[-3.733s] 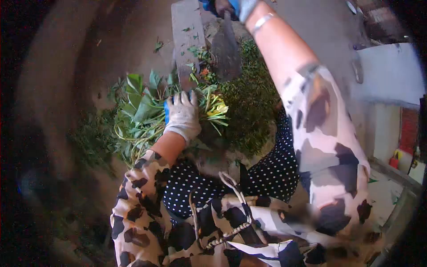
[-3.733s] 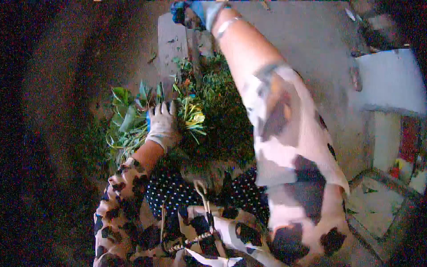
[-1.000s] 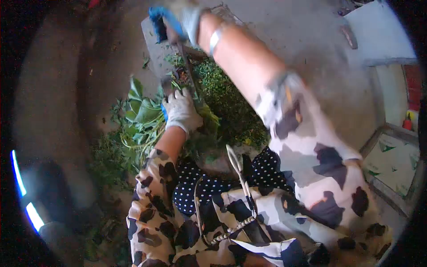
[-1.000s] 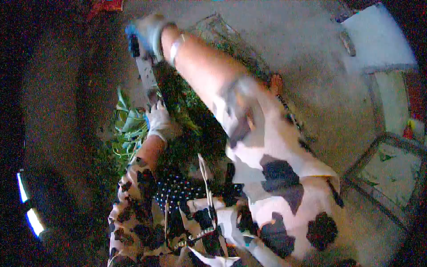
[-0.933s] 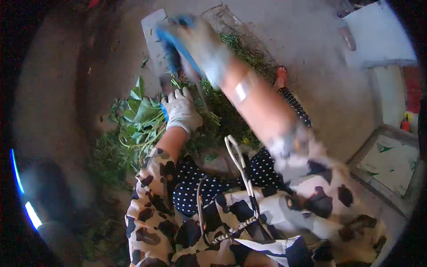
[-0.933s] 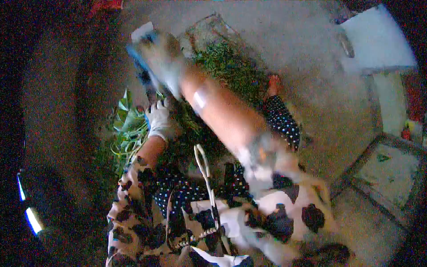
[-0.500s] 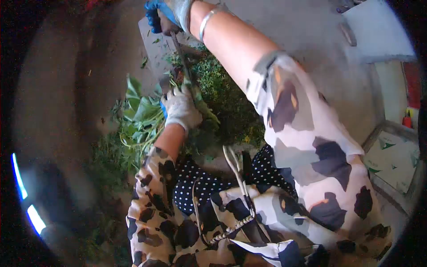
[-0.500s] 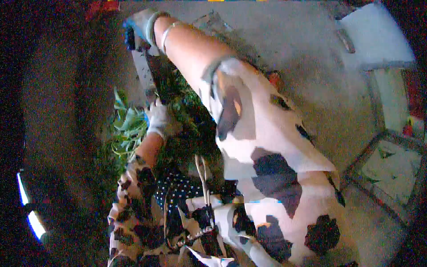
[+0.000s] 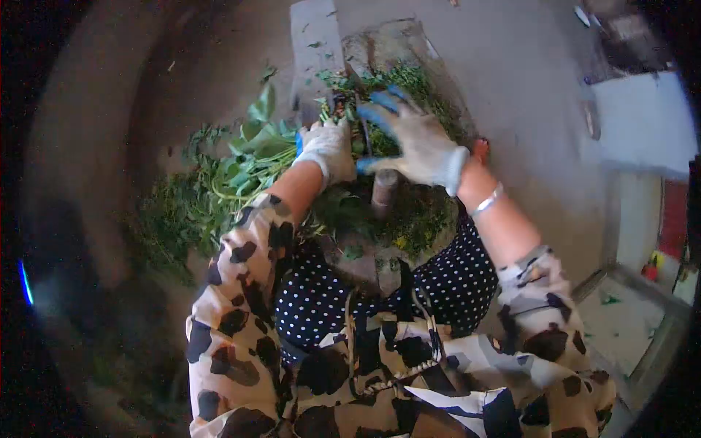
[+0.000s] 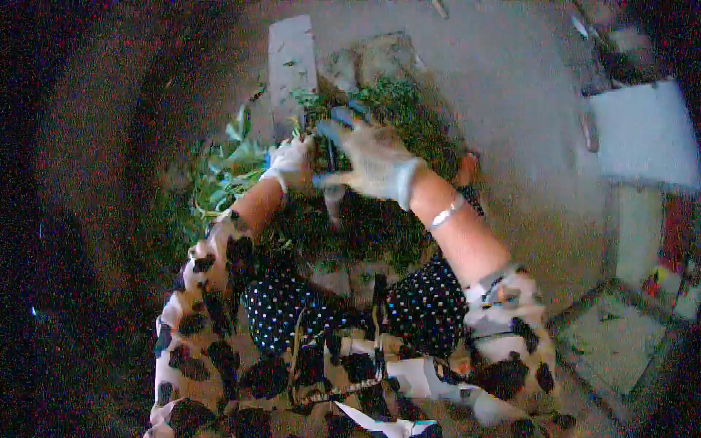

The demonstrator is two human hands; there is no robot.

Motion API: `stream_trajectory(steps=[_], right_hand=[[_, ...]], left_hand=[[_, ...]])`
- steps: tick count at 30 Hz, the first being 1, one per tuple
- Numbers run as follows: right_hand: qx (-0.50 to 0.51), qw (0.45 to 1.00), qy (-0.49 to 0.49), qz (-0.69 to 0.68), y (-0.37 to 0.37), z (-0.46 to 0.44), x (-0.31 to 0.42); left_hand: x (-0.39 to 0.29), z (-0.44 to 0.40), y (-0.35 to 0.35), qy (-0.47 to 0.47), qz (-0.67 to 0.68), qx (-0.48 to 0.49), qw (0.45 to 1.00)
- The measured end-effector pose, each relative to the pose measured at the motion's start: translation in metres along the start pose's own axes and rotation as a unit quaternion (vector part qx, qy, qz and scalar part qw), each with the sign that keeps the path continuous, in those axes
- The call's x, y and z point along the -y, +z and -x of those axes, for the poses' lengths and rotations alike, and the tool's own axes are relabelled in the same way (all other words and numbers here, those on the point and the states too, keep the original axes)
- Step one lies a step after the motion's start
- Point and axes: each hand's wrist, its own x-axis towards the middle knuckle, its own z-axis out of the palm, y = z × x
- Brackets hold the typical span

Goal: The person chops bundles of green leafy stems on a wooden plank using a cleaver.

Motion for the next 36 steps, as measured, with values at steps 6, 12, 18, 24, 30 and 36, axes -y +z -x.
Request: stream_trajectory(steps=[6, 12, 18, 24, 30, 36], right_hand=[[0.277, 0.914, -0.001, 0.296, 0.035, -0.064, 0.024], [0.347, 0.857, -0.016, 0.382, 0.059, -0.070, 0.004], [0.330, 0.871, -0.081, 0.354, 0.013, -0.067, 0.033], [0.240, 0.916, -0.229, 0.224, 0.047, -0.092, 0.021], [0.285, 0.912, -0.230, 0.186, 0.049, -0.063, 0.024], [0.279, 0.918, -0.193, 0.205, 0.043, -0.068, 0.031]], left_hand=[[0.004, -0.001, 0.002, -0.005, 0.041, -0.024, 0.999], [0.034, 0.027, -0.003, 0.086, -0.016, -0.086, 0.993], [0.042, 0.030, 0.021, 0.036, -0.016, -0.053, 0.998], [0.013, 0.055, 0.053, -0.086, -0.009, -0.117, 0.989], [-0.013, 0.106, 0.090, -0.059, 0.099, -0.206, 0.972], [0.012, 0.064, 0.118, -0.051, -0.064, -0.229, 0.970]])
